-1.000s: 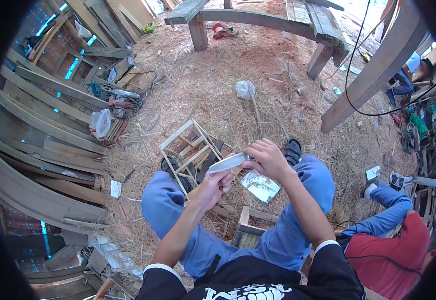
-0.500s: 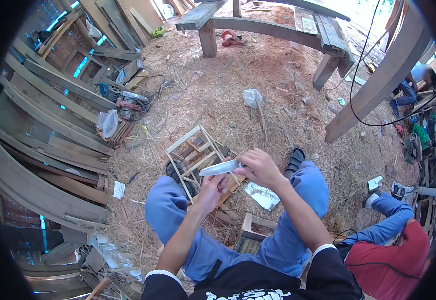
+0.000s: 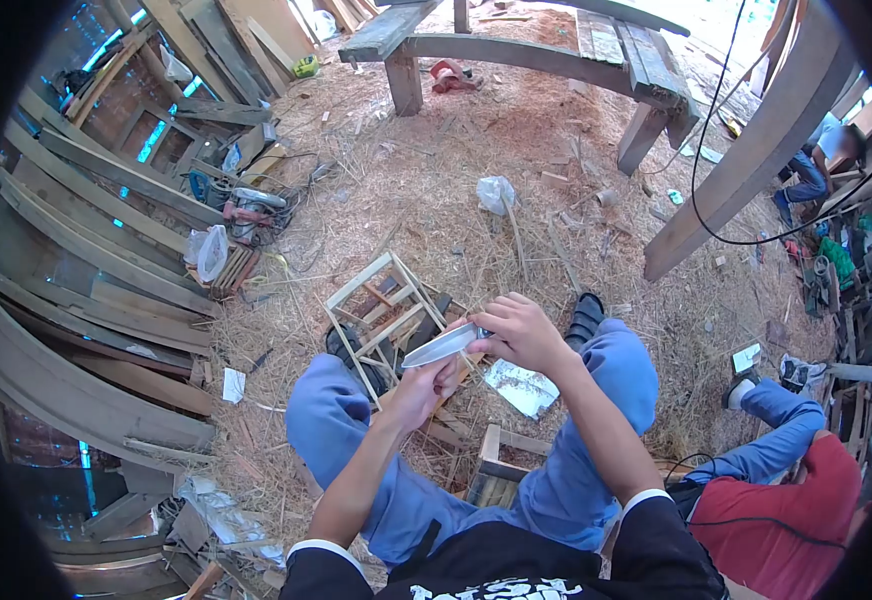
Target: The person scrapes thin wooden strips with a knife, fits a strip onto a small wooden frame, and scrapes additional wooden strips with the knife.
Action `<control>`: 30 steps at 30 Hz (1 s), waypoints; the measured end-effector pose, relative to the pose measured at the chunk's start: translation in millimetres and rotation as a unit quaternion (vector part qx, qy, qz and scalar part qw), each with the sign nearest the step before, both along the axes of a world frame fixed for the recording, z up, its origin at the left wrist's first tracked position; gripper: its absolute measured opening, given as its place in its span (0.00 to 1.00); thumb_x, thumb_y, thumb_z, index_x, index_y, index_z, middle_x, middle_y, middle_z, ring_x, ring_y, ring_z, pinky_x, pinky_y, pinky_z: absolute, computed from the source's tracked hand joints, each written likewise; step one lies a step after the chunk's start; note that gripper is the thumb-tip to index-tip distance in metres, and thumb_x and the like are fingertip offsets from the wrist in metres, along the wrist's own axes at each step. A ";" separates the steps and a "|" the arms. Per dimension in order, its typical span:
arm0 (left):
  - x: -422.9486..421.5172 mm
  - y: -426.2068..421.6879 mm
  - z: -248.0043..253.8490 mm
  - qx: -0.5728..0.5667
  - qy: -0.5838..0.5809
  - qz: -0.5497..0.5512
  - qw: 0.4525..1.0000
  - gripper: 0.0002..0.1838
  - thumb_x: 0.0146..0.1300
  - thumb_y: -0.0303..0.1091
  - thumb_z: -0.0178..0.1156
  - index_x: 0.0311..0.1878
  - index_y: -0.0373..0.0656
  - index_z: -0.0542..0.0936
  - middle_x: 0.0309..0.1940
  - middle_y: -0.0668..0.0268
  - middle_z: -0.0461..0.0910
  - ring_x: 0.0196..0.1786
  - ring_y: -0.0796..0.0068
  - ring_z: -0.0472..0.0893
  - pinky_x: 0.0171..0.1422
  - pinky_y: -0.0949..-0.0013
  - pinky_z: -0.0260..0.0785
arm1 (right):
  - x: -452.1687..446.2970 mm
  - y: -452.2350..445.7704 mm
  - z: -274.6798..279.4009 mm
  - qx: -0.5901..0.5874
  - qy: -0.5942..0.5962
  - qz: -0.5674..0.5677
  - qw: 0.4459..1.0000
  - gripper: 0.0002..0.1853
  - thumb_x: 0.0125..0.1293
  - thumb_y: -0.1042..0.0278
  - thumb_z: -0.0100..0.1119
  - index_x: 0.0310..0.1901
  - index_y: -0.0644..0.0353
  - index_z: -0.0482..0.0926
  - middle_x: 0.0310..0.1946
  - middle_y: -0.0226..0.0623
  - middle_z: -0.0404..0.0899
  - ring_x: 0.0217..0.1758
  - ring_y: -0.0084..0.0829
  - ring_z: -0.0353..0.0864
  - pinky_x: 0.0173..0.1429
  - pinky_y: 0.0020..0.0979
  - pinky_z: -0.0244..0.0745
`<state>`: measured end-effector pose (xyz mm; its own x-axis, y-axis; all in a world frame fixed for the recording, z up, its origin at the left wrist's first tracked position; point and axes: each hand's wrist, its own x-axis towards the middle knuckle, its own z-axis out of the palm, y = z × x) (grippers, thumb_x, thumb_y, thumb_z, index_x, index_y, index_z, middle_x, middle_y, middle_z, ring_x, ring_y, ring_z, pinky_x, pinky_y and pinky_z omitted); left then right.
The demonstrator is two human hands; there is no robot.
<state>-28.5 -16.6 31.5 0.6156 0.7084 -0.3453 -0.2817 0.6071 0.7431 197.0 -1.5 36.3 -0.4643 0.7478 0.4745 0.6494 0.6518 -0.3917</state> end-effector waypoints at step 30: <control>10.4 -4.3 -16.2 -0.040 0.032 0.016 0.999 0.30 0.78 0.33 0.47 0.81 0.55 0.58 0.23 0.78 0.54 0.22 0.86 0.56 0.24 0.78 0.48 | 12.0 -10.6 -10.2 -0.019 0.034 -0.032 0.999 0.18 0.66 0.47 0.64 0.40 0.56 0.82 0.29 0.36 0.80 0.36 0.40 0.80 0.46 0.39 0.72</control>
